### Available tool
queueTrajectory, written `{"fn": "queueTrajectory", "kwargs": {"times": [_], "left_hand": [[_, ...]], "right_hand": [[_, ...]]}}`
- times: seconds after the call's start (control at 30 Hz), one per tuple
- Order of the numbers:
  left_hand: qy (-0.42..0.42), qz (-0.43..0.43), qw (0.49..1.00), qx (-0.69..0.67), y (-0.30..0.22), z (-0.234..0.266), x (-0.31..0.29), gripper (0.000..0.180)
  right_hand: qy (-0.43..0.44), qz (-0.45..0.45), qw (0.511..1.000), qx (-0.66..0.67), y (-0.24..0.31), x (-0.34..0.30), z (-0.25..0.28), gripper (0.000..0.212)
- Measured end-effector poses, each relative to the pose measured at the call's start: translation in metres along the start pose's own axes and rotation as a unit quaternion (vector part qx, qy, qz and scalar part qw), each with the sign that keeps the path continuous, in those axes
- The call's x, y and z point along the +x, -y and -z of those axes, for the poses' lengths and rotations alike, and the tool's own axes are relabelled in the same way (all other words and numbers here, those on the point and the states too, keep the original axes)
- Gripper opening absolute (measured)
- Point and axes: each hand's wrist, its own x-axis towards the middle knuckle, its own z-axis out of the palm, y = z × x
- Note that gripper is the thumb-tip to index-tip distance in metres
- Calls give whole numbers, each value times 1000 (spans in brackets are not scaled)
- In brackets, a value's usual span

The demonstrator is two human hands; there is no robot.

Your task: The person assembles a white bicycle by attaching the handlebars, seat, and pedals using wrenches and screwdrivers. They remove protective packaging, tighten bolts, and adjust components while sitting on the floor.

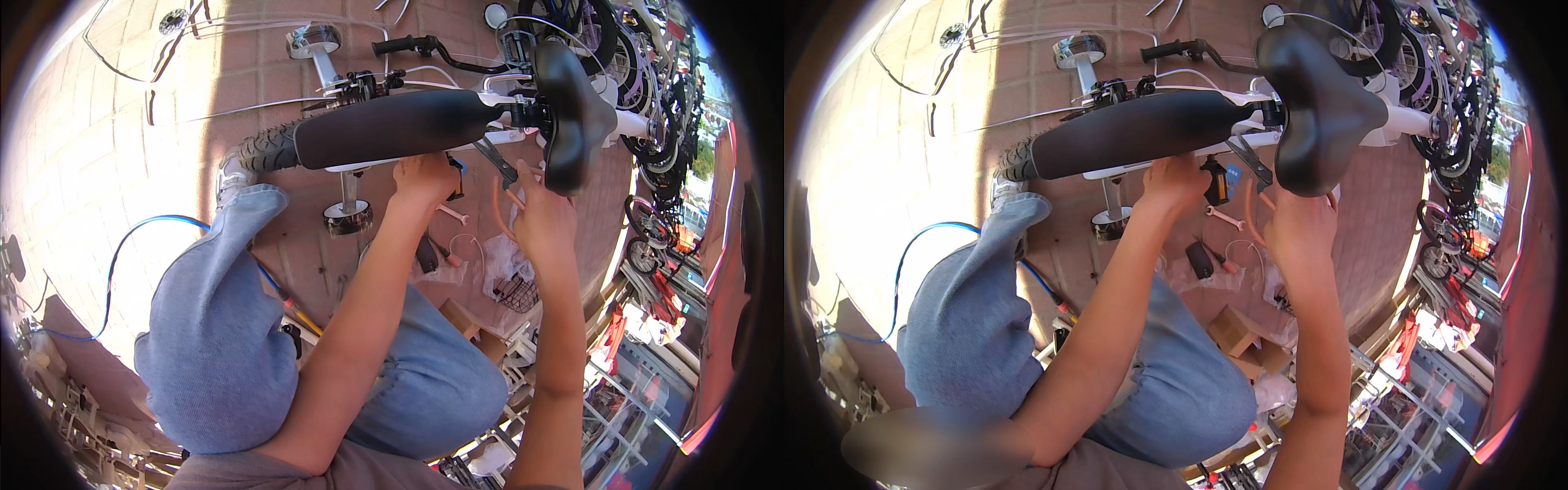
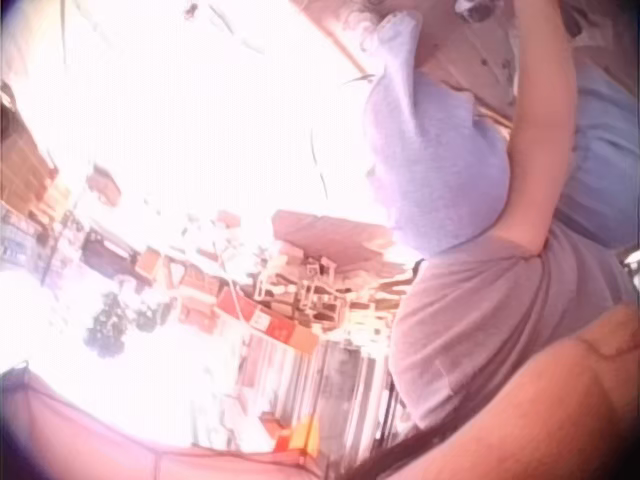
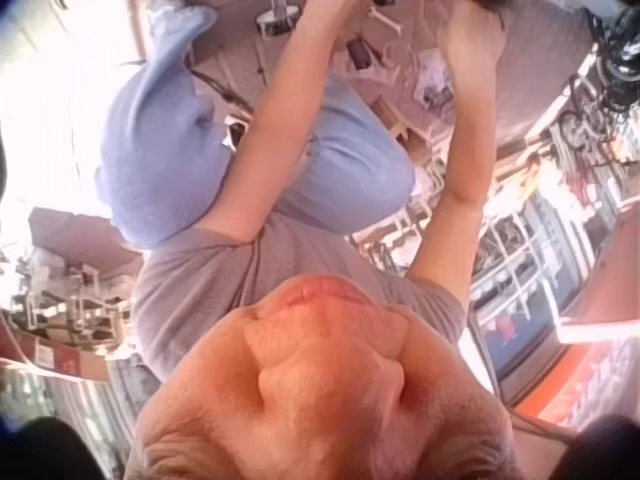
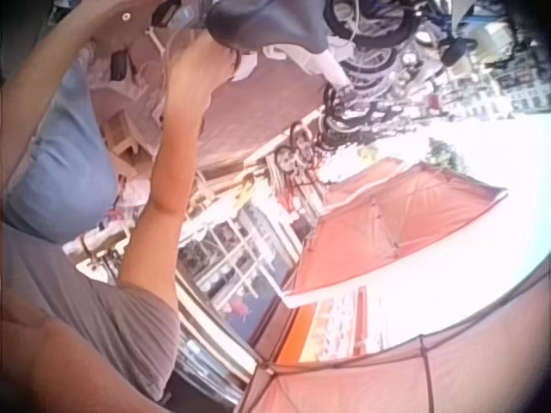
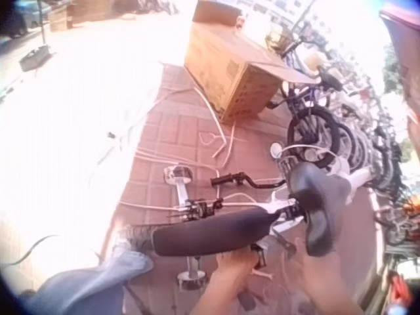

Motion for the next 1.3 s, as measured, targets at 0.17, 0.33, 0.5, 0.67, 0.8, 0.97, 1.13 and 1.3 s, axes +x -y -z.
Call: {"fn": "queueTrajectory", "kwargs": {"times": [0.17, 0.33, 0.5, 0.67, 0.8, 0.97, 1.13, 1.3], "left_hand": [[61, -16, 987, -146, 24, -8, 27, 47], [105, 80, 861, -492, 32, -3, 12, 43], [122, 68, 859, -492, 36, 3, 14, 37], [138, 17, 913, -383, 32, 1, 21, 43], [59, -44, 992, -101, 33, -13, 17, 56], [55, -94, 993, -35, 51, -29, 22, 67], [1, -91, 987, -135, 34, -27, 21, 61], [11, -124, 974, -189, 52, -36, 26, 54]], "right_hand": [[56, -21, 998, -1, -2, 11, 4, 60], [61, -13, 997, 48, -7, 11, 4, 59], [89, -50, 992, 77, -6, 14, 0, 61], [45, 11, 997, 55, -16, 12, -6, 60], [74, 2, 994, 77, -18, 18, -4, 59], [71, -26, 992, 100, -18, 15, -5, 58], [69, -18, 994, 86, -19, 14, -4, 56], [28, 4, 996, 79, -25, 15, -2, 53]]}}
